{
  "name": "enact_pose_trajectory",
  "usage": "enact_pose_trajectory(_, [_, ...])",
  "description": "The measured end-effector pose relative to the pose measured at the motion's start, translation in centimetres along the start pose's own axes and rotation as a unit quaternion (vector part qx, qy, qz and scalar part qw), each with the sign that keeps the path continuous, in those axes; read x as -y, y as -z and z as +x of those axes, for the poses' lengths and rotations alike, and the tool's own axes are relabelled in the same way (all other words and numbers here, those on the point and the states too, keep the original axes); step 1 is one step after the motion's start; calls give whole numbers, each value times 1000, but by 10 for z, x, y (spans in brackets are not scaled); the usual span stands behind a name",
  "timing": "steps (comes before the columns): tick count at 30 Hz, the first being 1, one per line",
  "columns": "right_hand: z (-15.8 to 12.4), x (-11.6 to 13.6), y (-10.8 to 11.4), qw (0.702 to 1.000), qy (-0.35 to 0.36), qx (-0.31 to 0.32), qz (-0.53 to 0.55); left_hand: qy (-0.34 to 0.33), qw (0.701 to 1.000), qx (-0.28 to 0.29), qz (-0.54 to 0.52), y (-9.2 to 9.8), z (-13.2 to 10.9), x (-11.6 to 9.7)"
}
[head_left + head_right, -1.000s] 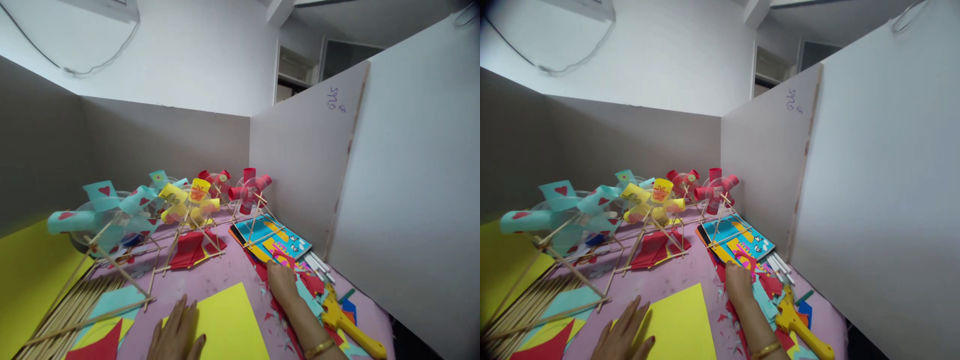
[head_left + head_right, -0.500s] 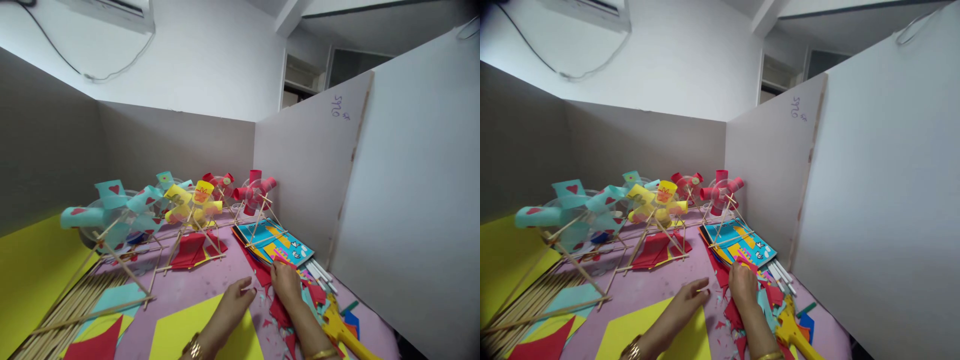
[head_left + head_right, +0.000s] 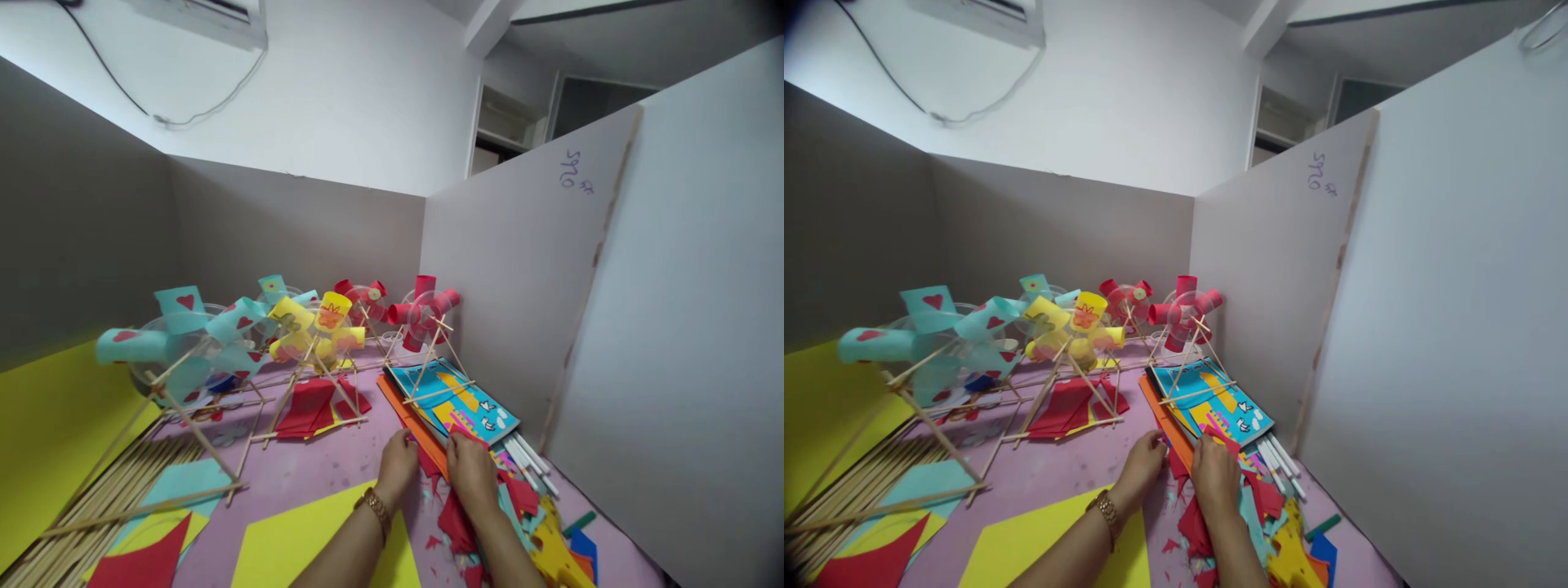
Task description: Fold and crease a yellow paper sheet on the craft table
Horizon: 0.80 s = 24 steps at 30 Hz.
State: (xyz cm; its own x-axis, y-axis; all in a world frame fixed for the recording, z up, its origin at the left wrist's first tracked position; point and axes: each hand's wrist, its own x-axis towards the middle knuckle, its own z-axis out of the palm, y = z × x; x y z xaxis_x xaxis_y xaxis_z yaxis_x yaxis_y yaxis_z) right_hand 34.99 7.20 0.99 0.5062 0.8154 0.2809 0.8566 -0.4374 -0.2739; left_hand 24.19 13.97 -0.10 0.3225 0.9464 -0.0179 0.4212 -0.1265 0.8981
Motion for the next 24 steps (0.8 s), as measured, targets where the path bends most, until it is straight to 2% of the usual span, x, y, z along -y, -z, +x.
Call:
enact_pose_trajectory(4, [1,-3,0,1000,-5,-4,8,-85,988,-5,132,3,1,-6])
enact_pose_trajectory(9, [2,-5,1,1000,-5,-5,14,-180,946,65,260,1,3,-10])
enact_pose_trajectory(15, [4,-5,1,1000,-11,0,14,-215,909,120,337,4,7,-12])
enact_pose_trajectory(19, [3,-5,1,1000,-10,-2,14,-233,899,107,354,1,0,-14])
enact_pose_trajectory(24, [1,-5,1,1000,-6,-2,14,-242,903,91,343,-1,-5,-19])
